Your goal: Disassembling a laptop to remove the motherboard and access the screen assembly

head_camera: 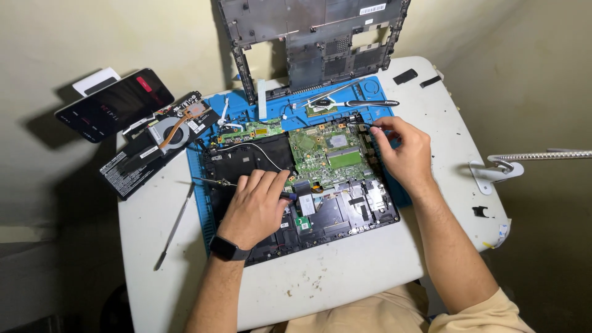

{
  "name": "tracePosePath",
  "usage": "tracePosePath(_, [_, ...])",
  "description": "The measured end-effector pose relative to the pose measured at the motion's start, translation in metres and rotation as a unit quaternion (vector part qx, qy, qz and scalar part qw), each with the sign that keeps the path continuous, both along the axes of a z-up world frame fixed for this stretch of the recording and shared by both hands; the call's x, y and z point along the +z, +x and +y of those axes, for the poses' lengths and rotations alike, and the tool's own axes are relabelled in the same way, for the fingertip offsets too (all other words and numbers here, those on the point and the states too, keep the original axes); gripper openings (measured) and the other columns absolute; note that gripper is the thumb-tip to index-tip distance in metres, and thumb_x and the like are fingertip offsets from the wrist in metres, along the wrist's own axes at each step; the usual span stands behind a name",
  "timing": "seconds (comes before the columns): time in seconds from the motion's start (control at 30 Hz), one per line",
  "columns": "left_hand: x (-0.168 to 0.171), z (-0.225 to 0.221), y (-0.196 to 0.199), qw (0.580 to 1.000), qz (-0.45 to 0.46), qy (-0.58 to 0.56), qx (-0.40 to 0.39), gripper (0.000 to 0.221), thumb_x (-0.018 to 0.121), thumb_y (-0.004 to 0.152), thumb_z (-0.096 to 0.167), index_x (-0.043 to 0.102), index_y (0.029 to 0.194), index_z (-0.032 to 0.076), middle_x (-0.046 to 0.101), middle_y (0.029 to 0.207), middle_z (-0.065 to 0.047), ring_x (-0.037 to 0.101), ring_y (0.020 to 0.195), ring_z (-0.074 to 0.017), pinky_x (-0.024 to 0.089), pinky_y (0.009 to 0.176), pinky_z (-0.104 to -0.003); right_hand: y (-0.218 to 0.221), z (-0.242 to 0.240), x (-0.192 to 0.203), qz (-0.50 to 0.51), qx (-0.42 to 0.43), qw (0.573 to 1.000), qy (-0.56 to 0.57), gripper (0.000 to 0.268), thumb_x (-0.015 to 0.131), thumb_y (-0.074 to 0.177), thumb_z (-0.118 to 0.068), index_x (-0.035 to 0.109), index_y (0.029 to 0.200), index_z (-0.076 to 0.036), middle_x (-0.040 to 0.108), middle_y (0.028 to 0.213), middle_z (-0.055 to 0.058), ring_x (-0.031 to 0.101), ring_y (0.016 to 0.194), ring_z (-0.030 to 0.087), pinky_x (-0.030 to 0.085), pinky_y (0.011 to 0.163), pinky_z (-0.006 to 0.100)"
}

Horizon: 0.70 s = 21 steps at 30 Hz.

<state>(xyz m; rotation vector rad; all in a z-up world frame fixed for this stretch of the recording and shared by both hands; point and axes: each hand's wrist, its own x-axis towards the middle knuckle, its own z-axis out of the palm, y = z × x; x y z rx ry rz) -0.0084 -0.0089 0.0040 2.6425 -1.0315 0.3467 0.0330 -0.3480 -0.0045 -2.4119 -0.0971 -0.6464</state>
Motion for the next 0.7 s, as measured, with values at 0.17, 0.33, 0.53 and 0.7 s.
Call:
tracePosePath(0.17, [-0.001,0.001,-0.001,1.000,0.023,0.018,-0.011,0.053,0.069,0.084,0.022,0.058,0.133,0.007,0.059,0.111,-0.010,0.053,0.109,-0.0299,0.042,0.083,-0.040,-0.005,-0.005,-0.005,0.017,-0.005,0.998,0.064,0.010,0.078,0.100,-0.015,0.076,0.109,-0.016,0.076,0.086,0.007,0.073,0.072,0.026,0.056,0.066,0.034])
tracePosePath(0.33, [0.005,0.000,-0.003,0.999,0.035,0.031,-0.010,0.050,0.067,0.086,0.021,0.057,0.133,0.007,0.058,0.111,-0.010,0.052,0.109,-0.0297,0.042,0.084,-0.039,-0.007,-0.011,-0.012,0.045,0.009,0.994,0.100,0.012,0.079,0.096,-0.011,0.076,0.108,-0.013,0.075,0.086,0.013,0.073,0.067,0.028,0.056,0.056,0.035])
tracePosePath(0.53, [0.011,-0.001,-0.003,0.998,0.024,0.062,-0.004,0.053,0.069,0.086,0.022,0.055,0.135,0.007,0.056,0.113,-0.009,0.053,0.109,-0.0286,0.042,0.083,-0.038,-0.007,-0.010,-0.008,0.068,0.002,0.992,0.110,0.012,0.079,0.096,-0.012,0.076,0.107,-0.011,0.076,0.087,0.014,0.075,0.068,0.028,0.057,0.057,0.035])
tracePosePath(0.7, [0.016,-0.003,-0.006,0.997,0.031,0.065,0.007,0.052,0.062,0.092,0.023,0.053,0.140,0.008,0.054,0.115,-0.010,0.052,0.109,-0.0278,0.042,0.084,-0.038,-0.007,-0.008,-0.008,0.081,0.001,0.991,0.104,0.011,0.079,0.094,-0.012,0.076,0.105,-0.011,0.076,0.086,0.014,0.074,0.067,0.029,0.059,0.056,0.036])
